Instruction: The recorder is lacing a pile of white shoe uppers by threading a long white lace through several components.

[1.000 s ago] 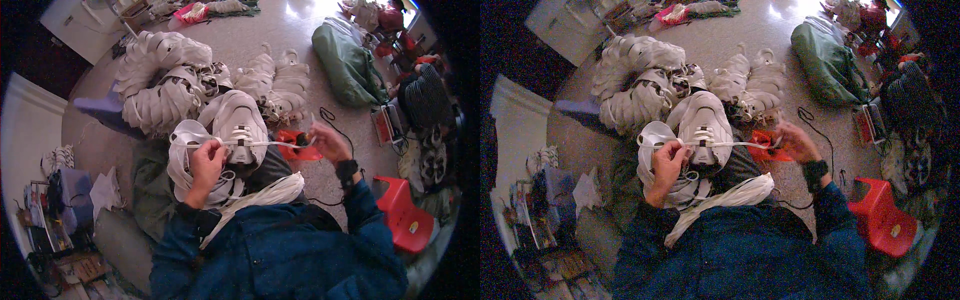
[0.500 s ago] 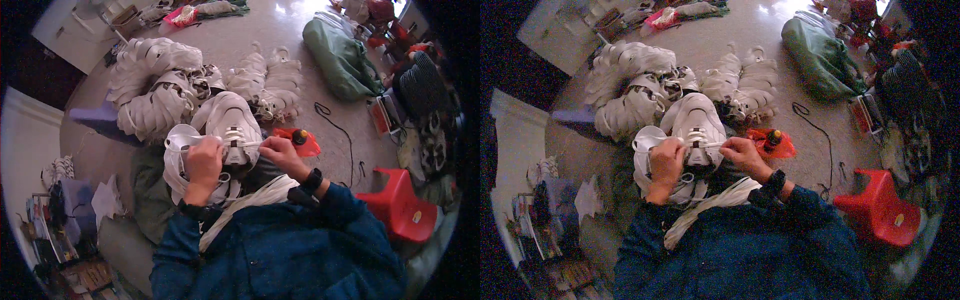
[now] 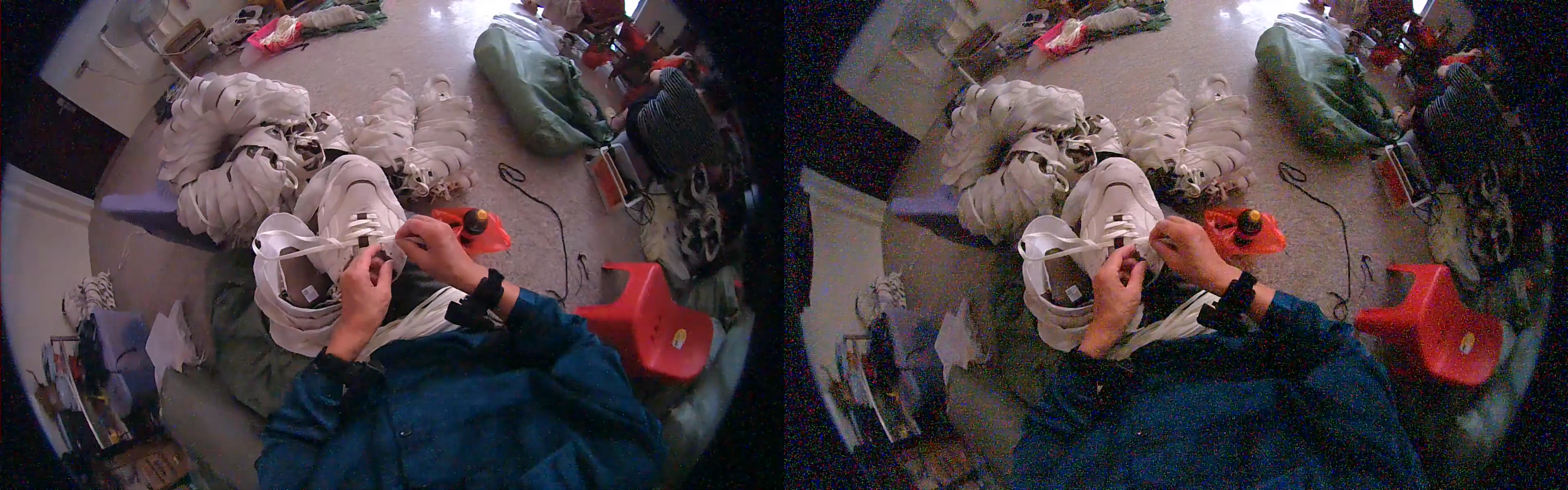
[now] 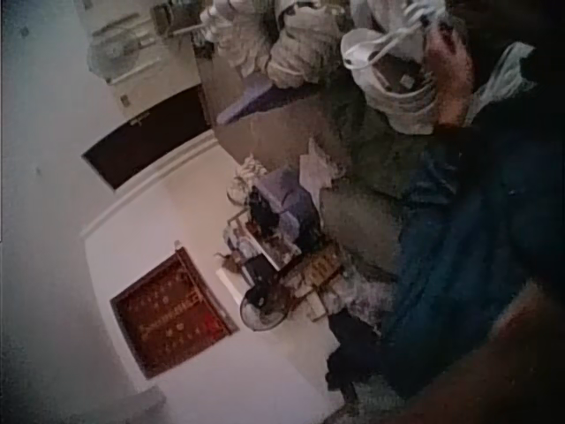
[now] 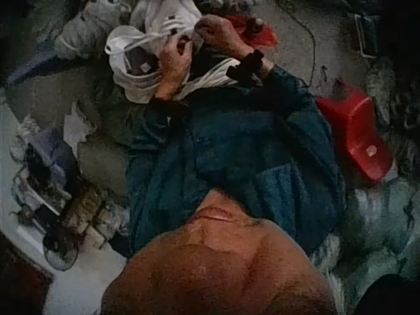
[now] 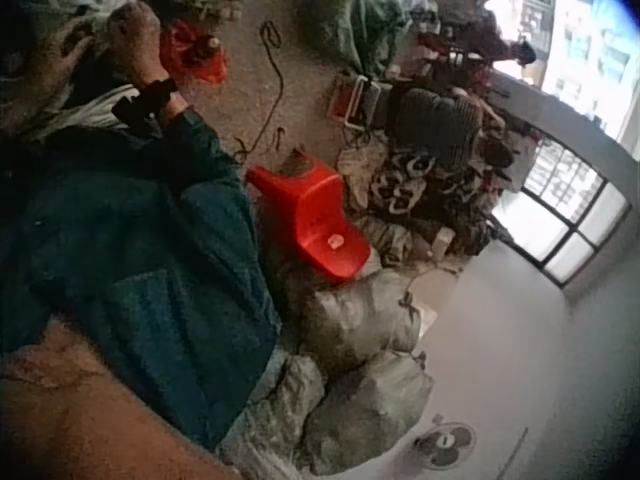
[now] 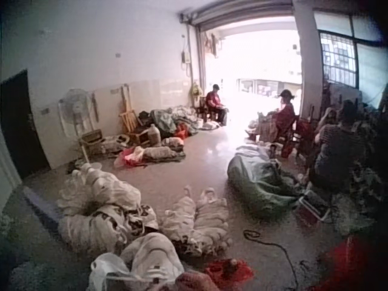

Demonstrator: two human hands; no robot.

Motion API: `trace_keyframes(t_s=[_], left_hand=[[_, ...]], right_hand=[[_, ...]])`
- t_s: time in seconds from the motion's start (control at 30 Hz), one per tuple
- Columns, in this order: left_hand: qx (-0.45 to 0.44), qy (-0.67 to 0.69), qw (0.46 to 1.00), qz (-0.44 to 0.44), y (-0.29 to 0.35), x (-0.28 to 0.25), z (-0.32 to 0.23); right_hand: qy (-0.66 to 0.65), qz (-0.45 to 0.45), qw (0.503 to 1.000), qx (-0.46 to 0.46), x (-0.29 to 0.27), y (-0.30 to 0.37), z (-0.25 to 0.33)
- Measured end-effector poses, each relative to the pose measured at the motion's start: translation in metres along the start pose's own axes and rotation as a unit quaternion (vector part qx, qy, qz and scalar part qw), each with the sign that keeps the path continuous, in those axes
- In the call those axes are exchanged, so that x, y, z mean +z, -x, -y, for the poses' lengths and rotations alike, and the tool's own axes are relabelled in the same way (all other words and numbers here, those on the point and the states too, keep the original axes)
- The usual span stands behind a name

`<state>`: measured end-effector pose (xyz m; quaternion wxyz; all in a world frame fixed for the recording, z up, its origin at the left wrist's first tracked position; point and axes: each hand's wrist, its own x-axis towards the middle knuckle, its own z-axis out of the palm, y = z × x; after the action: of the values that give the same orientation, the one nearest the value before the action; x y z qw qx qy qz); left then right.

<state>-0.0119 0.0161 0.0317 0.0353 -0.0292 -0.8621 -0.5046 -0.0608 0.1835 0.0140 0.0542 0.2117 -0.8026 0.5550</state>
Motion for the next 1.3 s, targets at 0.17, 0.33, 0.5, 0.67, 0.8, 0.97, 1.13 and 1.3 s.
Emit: trace_keyframes(t_s=[0.17,0.33,0.5,0.67,0.8,0.97,1.13,1.3], left_hand=[[-0.02,-0.018,1.0,-0.002,0.003,0.0,-0.001],[0.061,-0.039,0.997,-0.034,0.005,0.0,-0.002],[0.048,0.014,0.999,-0.017,0.004,0.009,-0.009],[0.07,0.013,0.994,-0.08,0.001,0.0,0.006],[0.029,0.075,0.996,-0.047,-0.001,0.005,0.004],[-0.026,0.152,0.988,-0.006,-0.001,0.007,0.009],[-0.01,0.163,0.986,-0.032,-0.001,0.008,0.017],[0.036,0.096,0.993,-0.062,-0.002,0.012,0.017]], right_hand=[[0.077,0.038,0.996,-0.024,-0.008,-0.005,0.006],[0.222,0.12,0.964,-0.087,-0.014,-0.018,0.028],[0.095,0.143,0.98,-0.098,-0.014,-0.023,0.0],[-0.003,0.082,0.997,-0.01,-0.004,-0.013,0.009],[0.029,0.054,0.998,-0.001,0.002,-0.003,0.007],[-0.027,0.068,0.996,0.056,-0.002,0.01,-0.004],[0.082,0.147,0.985,0.029,-0.004,-0.007,0.003],[0.06,0.088,0.994,-0.004,0.0,0.0,0.006]])
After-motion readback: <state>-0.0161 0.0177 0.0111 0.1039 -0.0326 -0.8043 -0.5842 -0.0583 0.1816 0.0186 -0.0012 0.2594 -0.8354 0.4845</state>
